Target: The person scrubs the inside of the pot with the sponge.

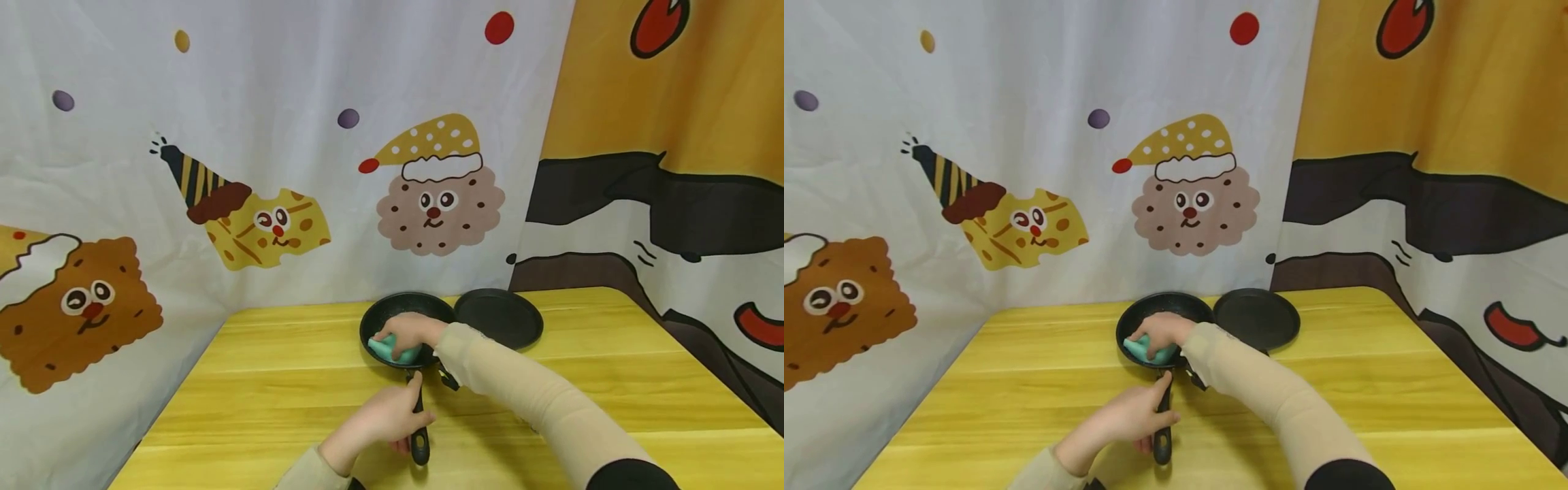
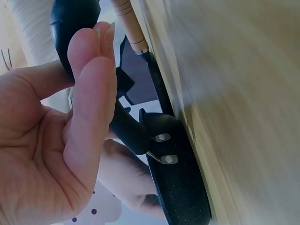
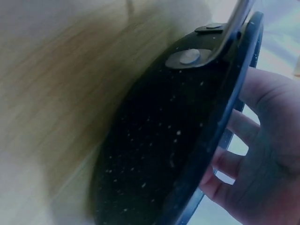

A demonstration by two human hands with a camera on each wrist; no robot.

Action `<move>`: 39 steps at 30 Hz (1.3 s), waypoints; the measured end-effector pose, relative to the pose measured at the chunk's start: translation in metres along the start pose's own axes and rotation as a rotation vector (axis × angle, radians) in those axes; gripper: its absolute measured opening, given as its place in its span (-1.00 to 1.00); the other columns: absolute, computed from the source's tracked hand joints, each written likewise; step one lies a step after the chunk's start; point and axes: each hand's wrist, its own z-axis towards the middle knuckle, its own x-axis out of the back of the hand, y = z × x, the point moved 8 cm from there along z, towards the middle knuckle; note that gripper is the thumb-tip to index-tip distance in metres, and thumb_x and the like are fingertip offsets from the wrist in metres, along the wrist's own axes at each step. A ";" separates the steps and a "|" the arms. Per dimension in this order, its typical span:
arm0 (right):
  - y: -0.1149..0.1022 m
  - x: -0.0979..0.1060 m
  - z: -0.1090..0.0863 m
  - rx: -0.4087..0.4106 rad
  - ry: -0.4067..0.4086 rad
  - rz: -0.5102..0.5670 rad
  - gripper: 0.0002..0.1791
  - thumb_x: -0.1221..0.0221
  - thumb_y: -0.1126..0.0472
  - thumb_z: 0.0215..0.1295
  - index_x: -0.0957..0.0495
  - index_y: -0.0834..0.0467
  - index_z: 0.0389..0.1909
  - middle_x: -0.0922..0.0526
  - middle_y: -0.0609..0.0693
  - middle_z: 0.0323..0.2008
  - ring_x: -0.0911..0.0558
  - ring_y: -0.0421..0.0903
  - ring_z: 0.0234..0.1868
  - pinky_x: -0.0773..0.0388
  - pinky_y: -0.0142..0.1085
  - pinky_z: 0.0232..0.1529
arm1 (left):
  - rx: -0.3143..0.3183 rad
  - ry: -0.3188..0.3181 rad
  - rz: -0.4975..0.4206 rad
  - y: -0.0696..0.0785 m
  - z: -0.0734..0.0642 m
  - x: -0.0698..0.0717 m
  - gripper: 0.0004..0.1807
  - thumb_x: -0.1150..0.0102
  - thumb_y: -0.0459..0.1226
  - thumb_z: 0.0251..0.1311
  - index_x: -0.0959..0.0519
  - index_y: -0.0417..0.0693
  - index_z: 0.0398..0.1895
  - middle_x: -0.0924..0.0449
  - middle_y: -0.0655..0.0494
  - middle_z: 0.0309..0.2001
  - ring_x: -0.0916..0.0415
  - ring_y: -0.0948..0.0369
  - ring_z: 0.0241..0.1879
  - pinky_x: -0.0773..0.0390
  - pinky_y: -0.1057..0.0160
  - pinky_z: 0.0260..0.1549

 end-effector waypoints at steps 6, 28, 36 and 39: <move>0.005 0.004 0.010 -0.085 0.008 -0.073 -0.36 -0.40 0.09 0.14 -0.47 -0.34 0.26 -0.45 -0.12 0.28 -0.48 -0.15 -0.25 -0.34 -0.34 -0.43 | 0.002 0.001 -0.027 0.002 -0.001 0.000 -0.14 -0.14 -0.06 0.35 0.00 -0.38 0.48 -0.47 0.20 -0.85 -0.50 0.20 -0.84 -0.50 0.41 -0.57; 0.044 0.011 0.018 -0.267 0.035 -0.103 -0.30 -0.26 0.08 0.31 -0.24 -0.39 0.41 -0.38 -0.11 0.34 -0.45 -0.13 -0.36 -0.27 -0.32 -0.61 | 0.016 0.019 -0.014 0.001 -0.002 0.003 -0.15 -0.17 -0.07 0.33 -0.04 -0.37 0.47 -0.45 0.19 -0.86 -0.50 0.20 -0.84 -0.47 0.38 -0.64; 0.061 0.013 0.006 -0.296 0.018 -0.153 -0.31 -0.24 0.15 0.33 -0.26 -0.35 0.41 -0.38 -0.07 0.34 -0.49 -0.10 -0.05 -0.39 -0.27 -0.48 | 0.025 -0.007 -0.051 -0.003 -0.002 0.001 -0.15 -0.17 -0.08 0.33 -0.03 -0.34 0.48 -0.48 0.14 -0.85 -0.49 0.16 -0.85 -0.47 0.32 -0.73; 0.064 0.011 0.002 -0.278 -0.003 -0.161 -0.30 -0.23 0.19 0.34 -0.25 -0.31 0.43 -0.37 -0.02 0.35 -0.47 -0.11 -0.14 -0.37 -0.28 -0.44 | 0.024 -0.003 -0.041 -0.003 -0.003 0.002 -0.15 -0.17 -0.08 0.33 -0.03 -0.34 0.48 -0.47 0.15 -0.85 -0.49 0.16 -0.85 -0.49 0.35 -0.69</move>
